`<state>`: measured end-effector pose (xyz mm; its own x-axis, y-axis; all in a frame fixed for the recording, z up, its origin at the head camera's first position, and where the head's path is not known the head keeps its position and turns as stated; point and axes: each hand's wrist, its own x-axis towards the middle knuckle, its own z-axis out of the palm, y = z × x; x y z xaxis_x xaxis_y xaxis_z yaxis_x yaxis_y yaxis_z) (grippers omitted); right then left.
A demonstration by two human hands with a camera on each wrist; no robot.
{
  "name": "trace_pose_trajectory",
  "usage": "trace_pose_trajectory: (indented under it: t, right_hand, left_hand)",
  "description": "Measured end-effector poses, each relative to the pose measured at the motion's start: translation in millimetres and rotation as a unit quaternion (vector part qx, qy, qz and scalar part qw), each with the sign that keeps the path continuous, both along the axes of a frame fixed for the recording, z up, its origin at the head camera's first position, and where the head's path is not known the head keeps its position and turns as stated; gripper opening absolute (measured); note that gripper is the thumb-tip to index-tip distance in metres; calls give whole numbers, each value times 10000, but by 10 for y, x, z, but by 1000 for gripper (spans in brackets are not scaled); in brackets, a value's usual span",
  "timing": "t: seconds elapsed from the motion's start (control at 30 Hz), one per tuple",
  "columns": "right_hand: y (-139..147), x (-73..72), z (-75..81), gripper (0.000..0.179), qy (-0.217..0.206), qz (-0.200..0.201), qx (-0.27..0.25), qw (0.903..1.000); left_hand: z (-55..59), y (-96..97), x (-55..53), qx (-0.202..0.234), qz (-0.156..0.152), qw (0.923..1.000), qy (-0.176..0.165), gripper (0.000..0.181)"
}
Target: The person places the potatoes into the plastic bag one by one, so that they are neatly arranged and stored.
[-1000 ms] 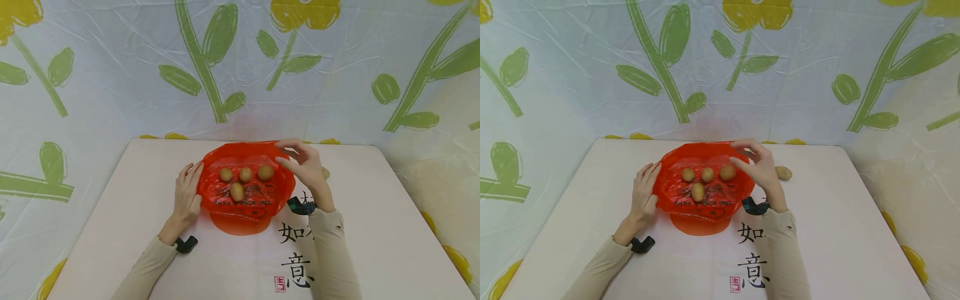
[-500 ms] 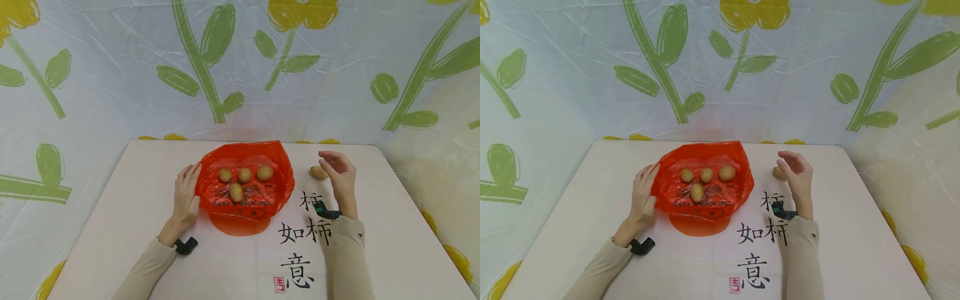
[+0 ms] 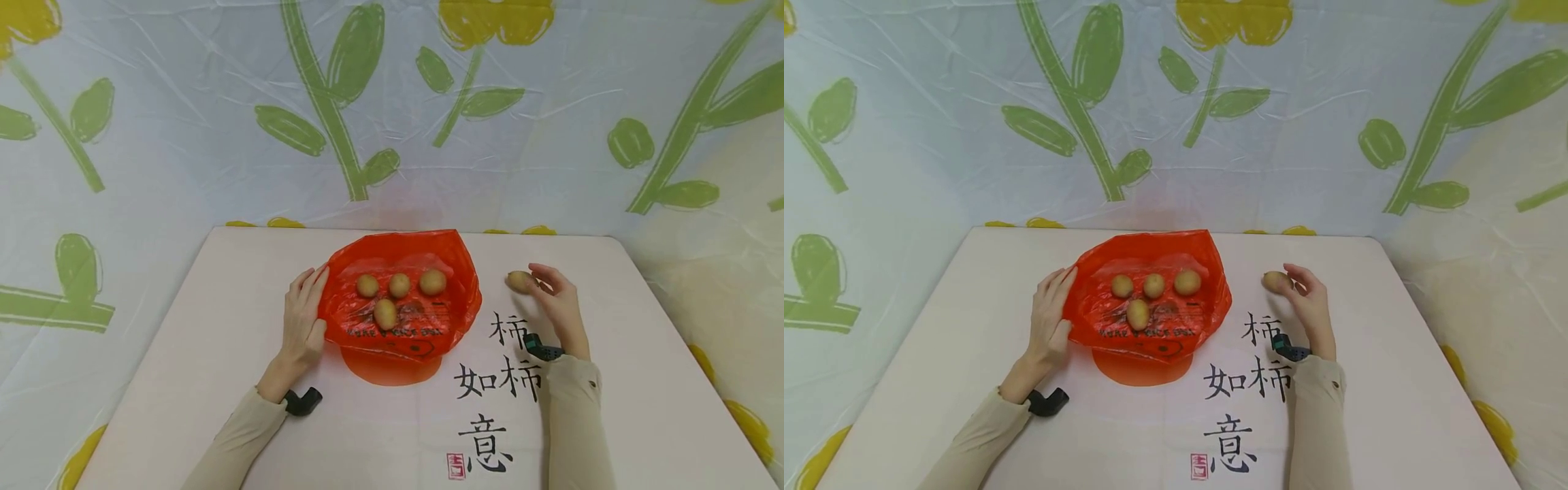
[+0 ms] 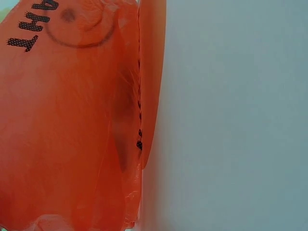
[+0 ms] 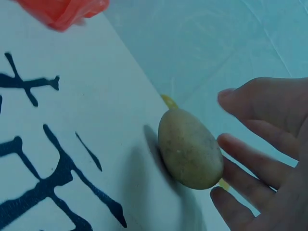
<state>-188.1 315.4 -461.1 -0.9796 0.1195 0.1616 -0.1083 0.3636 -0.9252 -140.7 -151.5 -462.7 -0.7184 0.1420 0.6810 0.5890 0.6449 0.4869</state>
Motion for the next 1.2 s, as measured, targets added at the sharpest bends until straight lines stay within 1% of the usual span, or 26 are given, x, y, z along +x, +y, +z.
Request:
trace_pose_trajectory:
  t: [0.1, 0.2, 0.3, 0.47, 0.63, 0.8, 0.93, 1.1, 1.2]
  right_hand:
    - [9, -4, -12, 51, -162, 216, 320, 9991]
    - [10, -3, -7, 53, -282, 456, 468, 9975]
    - [8, 0, -1, 55, -476, 565, 735, 9946]
    - [-1, 18, 9, 58, -737, 508, 987, 9911]
    - [0, 39, 12, 60, -804, 317, 1134, 9898]
    - [-10, 29, -2, 61, -857, 191, 1136, 9896]
    - [-19, 21, -1, 63, -1023, 81, 1034, 9893]
    - [-29, 16, 7, 66, -1058, 145, 1029, 9889]
    - [-30, 18, 12, 69, -1007, 255, 1096, 9885]
  left_hand:
    - [-2, -2, 0, -21, -2, 10000, 7, 78]
    - [-6, -3, -5, -53, 15, 10000, 35, 78]
    - [1, -3, -7, -81, 22, 9999, 84, 77]
    - [15, -7, -14, -90, 7, 9999, 136, 77]
    - [19, -7, -7, -108, -23, 9999, 87, 75]
    - [18, -7, 4, -107, 27, 9999, 100, 75]
    - [22, -1, 0, -86, 12, 9998, 168, 75]
    - [12, 3, -5, -113, 30, 9998, 164, 76]
    - [10, 3, -7, -118, 26, 9998, 129, 77]
